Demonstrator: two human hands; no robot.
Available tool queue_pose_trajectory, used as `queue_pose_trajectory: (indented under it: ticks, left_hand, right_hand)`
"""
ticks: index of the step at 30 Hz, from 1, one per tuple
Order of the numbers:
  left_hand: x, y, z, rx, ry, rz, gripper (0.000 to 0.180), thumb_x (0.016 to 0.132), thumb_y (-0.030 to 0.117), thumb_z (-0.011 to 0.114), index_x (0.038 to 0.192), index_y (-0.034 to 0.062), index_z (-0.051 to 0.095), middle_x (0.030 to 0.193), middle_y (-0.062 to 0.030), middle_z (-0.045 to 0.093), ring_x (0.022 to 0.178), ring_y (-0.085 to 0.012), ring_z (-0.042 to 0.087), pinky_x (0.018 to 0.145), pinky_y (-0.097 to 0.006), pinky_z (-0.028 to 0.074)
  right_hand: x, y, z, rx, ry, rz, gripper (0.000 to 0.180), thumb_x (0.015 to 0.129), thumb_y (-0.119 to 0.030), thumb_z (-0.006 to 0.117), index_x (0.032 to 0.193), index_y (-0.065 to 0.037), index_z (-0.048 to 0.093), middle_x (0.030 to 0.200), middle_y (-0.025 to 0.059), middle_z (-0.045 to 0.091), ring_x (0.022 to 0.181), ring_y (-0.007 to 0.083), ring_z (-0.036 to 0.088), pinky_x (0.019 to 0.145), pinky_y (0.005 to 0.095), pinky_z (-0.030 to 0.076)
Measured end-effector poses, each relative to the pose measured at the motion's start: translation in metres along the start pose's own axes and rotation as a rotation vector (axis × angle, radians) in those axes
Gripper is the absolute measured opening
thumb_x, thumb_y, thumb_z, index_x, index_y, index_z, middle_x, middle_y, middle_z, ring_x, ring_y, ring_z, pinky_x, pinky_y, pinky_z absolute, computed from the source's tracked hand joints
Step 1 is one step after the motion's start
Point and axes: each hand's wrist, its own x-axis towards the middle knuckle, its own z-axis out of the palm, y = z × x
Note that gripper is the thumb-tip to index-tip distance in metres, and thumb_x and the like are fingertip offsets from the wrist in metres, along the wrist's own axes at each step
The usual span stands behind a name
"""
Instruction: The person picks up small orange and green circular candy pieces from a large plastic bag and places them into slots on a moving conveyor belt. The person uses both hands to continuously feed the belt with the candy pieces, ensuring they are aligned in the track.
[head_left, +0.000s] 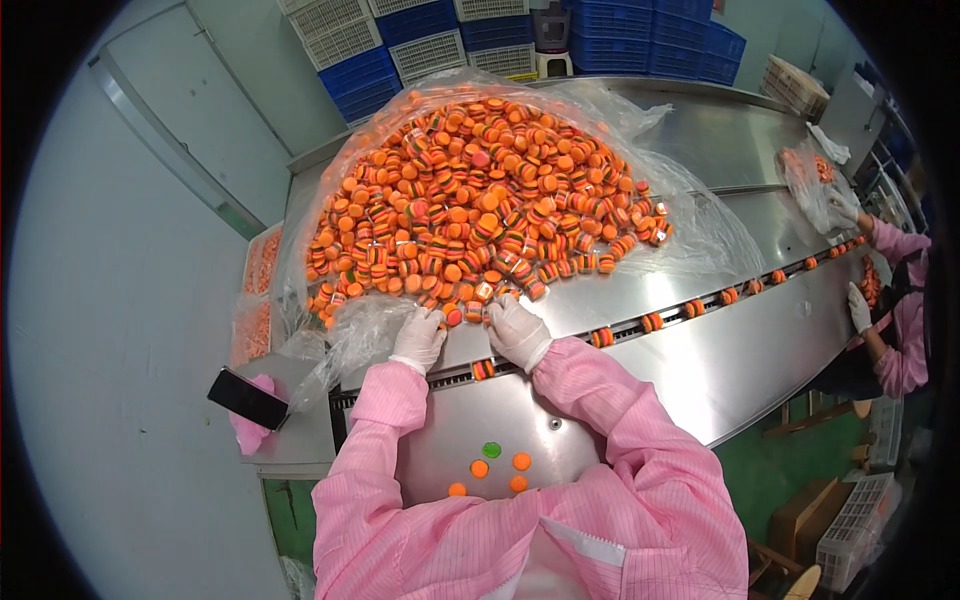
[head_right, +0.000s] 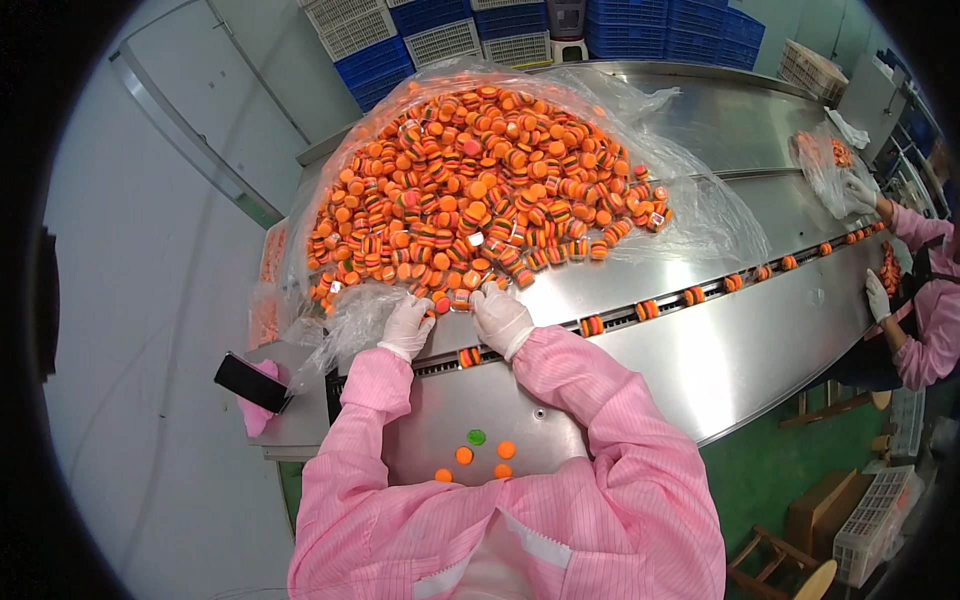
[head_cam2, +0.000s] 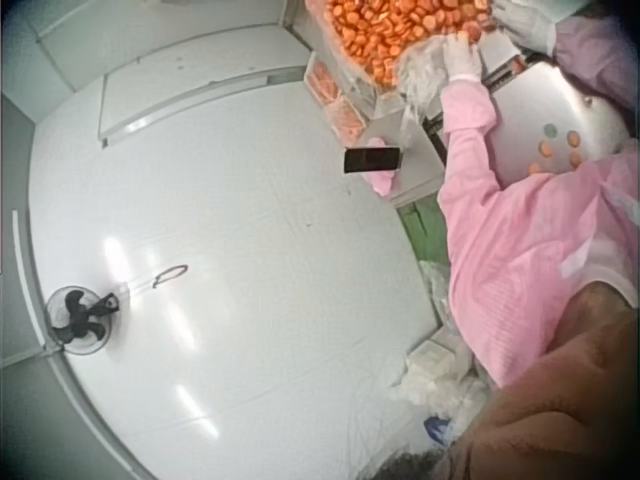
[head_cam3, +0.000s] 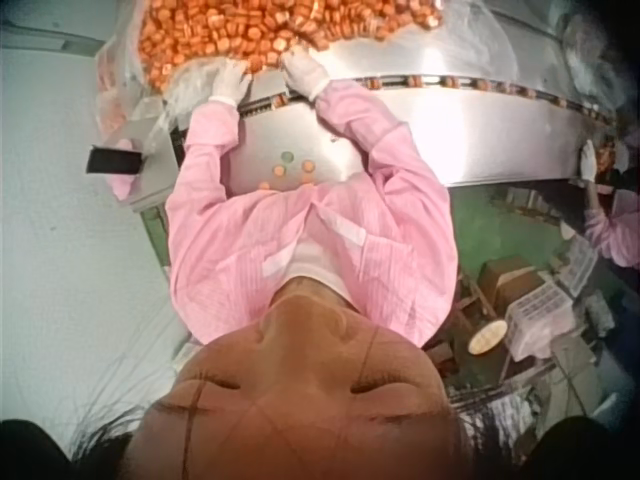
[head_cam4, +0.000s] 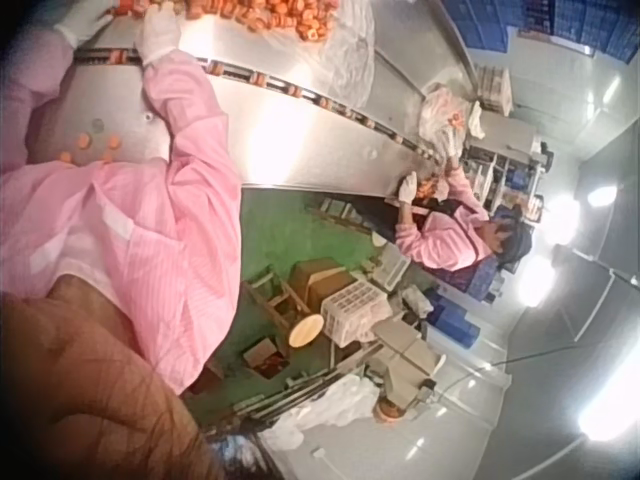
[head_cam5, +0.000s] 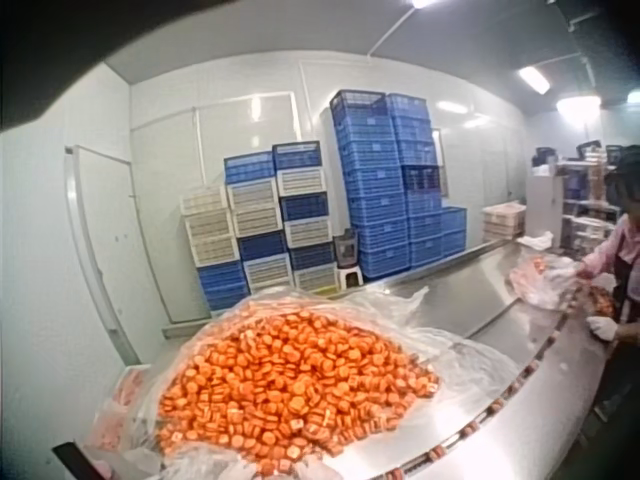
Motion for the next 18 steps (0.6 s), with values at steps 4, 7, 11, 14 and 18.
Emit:
queue_pose_trajectory:
  ticks: [4, 7, 11, 14, 18]
  left_hand:
    - [-0.019, -0.005, -0.028, -0.161, -0.19, 0.081, 0.025, 0.072, 0.007, 0.061, 0.097, 0.011, 0.06, 0.09, -0.0103, 0.05, 0.087, -0.0266, 0.053, 0.078, -0.035, 0.043]
    - [-0.033, 0.006, -0.032, -0.242, -0.453, 0.089, 0.029, 0.07, 0.005, 0.061, 0.099, 0.0102, 0.06, 0.087, -0.0097, 0.049, 0.083, -0.0249, 0.053, 0.074, -0.034, 0.044]
    - [-0.037, 0.037, -0.018, -0.195, -0.367, -0.108, 0.025, 0.066, 0.004, 0.064, 0.09, 0.0042, 0.056, 0.083, -0.0096, 0.05, 0.078, -0.0245, 0.054, 0.072, -0.033, 0.044]
    - [-0.038, 0.023, -0.005, -0.127, -0.408, -0.071, 0.029, 0.067, 0.007, 0.067, 0.091, 0.005, 0.053, 0.079, -0.0112, 0.055, 0.078, -0.0254, 0.056, 0.071, -0.032, 0.045]
    - [-0.023, 0.041, -0.015, -0.015, -0.578, -0.195, 0.031, 0.069, 0.016, 0.068, 0.095, 0.0069, 0.053, 0.079, -0.0121, 0.059, 0.077, -0.0282, 0.057, 0.072, -0.034, 0.045]
  right_hand:
    - [-0.005, 0.008, -0.005, 0.129, 0.114, -0.119, 0.017, 0.079, -0.014, 0.05, 0.091, -0.003, 0.046, 0.091, 0.0194, 0.049, 0.081, 0.0354, 0.055, 0.067, 0.0424, 0.047]
    - [0.006, 0.019, 0.004, 0.135, 0.002, -0.109, 0.018, 0.079, -0.014, 0.051, 0.094, -0.004, 0.045, 0.093, 0.0185, 0.049, 0.08, 0.0361, 0.056, 0.067, 0.0423, 0.047]
    - [0.005, 0.008, -0.008, -0.017, -0.113, 0.108, 0.025, 0.078, -0.021, 0.055, 0.095, -0.006, 0.045, 0.092, 0.0174, 0.05, 0.074, 0.036, 0.058, 0.066, 0.0423, 0.049]
    - [-0.012, -0.022, -0.036, -0.062, -0.286, 0.227, 0.027, 0.077, -0.025, 0.057, 0.094, -0.007, 0.048, 0.091, 0.0187, 0.053, 0.077, 0.0349, 0.059, 0.066, 0.0427, 0.049]
    - [-0.041, -0.018, -0.032, -0.209, -0.388, 0.267, 0.025, 0.079, -0.029, 0.054, 0.092, -0.008, 0.051, 0.086, 0.0185, 0.056, 0.072, 0.034, 0.06, 0.063, 0.0434, 0.049]
